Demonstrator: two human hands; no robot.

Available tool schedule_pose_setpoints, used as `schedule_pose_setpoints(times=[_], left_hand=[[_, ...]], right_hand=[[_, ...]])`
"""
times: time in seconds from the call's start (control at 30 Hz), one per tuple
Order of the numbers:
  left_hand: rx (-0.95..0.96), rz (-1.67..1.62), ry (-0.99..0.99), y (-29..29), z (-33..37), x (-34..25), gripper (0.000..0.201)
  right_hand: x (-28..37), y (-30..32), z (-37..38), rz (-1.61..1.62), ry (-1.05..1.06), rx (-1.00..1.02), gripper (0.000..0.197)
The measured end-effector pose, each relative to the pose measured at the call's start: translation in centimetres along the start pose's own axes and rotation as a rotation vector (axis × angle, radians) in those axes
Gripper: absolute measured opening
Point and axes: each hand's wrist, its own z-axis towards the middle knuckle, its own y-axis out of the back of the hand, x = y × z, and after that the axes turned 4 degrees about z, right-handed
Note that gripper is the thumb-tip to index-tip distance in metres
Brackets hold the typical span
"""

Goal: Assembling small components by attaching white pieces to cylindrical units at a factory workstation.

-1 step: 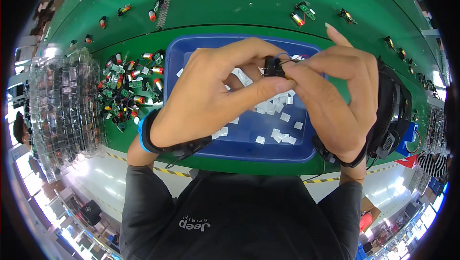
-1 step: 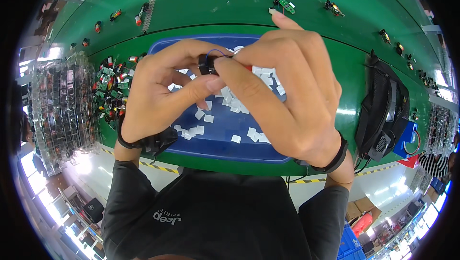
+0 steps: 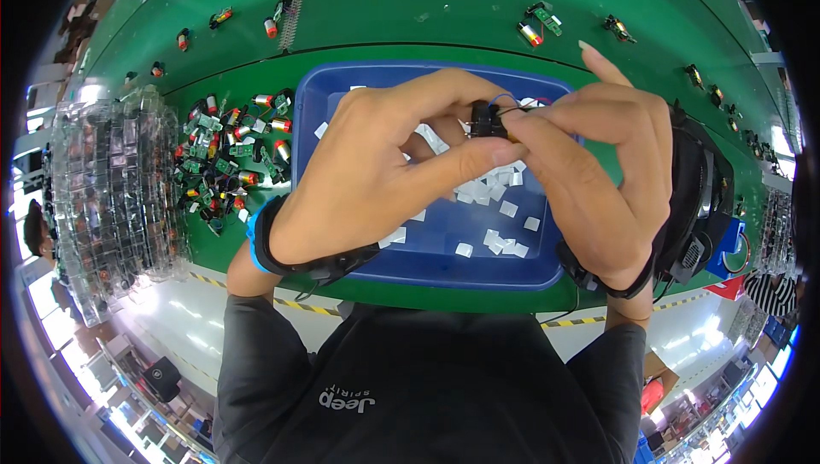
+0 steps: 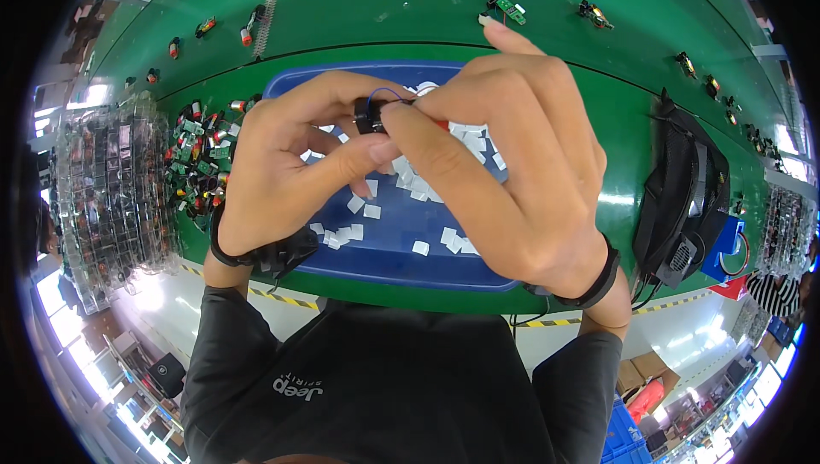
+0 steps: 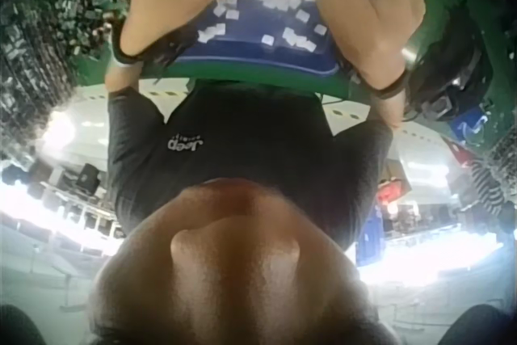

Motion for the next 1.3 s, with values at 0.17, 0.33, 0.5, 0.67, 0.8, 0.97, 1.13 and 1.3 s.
schedule_pose_setpoints(times=[0.17,0.33,0.5,0.67,0.8,0.97,1.13,1.3], left_hand=[[-0.048,-0.169,-0.095,-0.7,0.6,0.8,0.034],[-0.16,-0.423,-0.279,-0.9,1.1,1.8,0.031],[-0.236,-0.204,-0.413,-1.5,1.4,2.3,0.033],[-0.245,0.093,-0.522,-0.5,1.4,2.4,0.036],[-0.25,0.221,-0.594,-0.2,1.5,2.1,0.037],[-0.222,0.143,-0.527,-0.3,1.4,2.0,0.038],[-0.234,-0.125,-0.365,-1.2,0.9,2.0,0.038],[-0.234,0.232,-0.533,-0.3,1.2,1.4,0.04]], right_hand=[[-0.2,0.4,0.2,-0.015,0.087,-0.086,0.03],[-0.3,2.6,0.7,0.286,-0.219,-0.094,0.024],[0.5,0.5,-0.1,0.589,-0.473,-0.052,0.021],[0.5,-0.2,-0.4,0.552,-0.386,-0.081,0.018],[0.3,0.0,-0.1,0.618,-0.385,-0.07,0.018],[-0.1,0.1,-0.2,0.704,-0.426,-0.077,0.018],[0.2,0.1,0.0,0.678,-0.449,-0.113,0.017],[-0.5,1.0,0.1,0.64,-0.425,0.017,0.016]])
